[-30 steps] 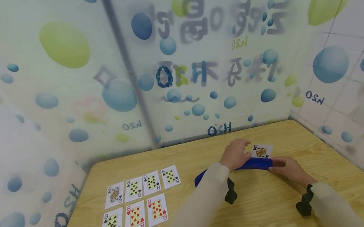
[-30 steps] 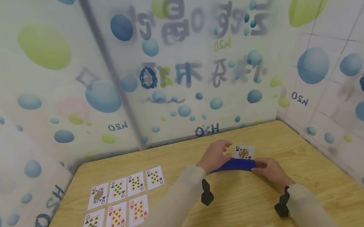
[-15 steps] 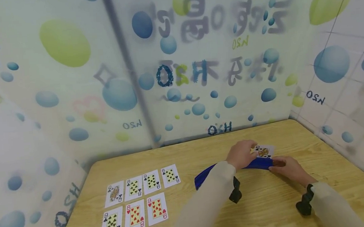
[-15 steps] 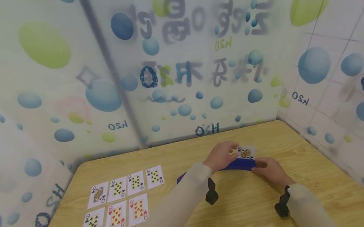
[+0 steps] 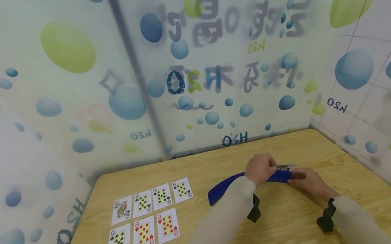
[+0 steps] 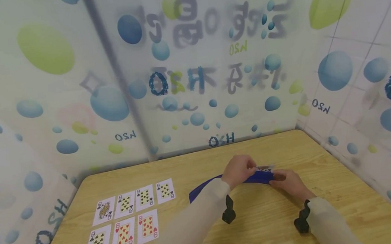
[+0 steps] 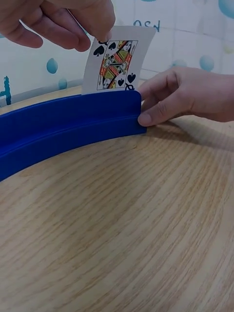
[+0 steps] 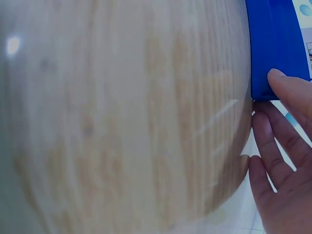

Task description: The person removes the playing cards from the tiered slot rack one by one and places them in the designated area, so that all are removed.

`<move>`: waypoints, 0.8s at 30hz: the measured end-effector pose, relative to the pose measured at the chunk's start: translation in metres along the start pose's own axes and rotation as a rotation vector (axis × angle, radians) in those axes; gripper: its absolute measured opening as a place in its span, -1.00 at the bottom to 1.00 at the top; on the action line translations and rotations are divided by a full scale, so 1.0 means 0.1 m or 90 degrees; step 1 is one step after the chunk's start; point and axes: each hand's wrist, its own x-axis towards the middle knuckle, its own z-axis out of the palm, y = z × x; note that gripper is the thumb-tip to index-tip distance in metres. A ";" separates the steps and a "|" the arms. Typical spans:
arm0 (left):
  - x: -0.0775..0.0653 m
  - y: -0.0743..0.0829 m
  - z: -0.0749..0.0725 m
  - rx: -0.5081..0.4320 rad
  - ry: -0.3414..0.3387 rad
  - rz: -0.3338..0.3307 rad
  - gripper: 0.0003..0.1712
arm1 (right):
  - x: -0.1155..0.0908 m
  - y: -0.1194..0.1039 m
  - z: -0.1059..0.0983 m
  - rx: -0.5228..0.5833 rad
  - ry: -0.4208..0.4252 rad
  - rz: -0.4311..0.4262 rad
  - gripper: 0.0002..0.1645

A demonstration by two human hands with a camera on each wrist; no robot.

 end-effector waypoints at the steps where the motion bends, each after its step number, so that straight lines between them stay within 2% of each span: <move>1: 0.00 0.00 0.02 0.003 0.001 0.000 -0.92 | 0.00 0.01 0.00 0.000 0.001 0.000 -0.36; 9: -0.01 -0.02 0.08 0.006 0.010 0.010 -0.91 | 0.00 0.01 0.00 0.008 0.003 -0.011 -0.37; 24: -0.11 -0.18 0.01 -0.088 0.035 0.037 -0.84 | 0.00 0.01 0.02 -0.008 0.007 -0.012 -0.42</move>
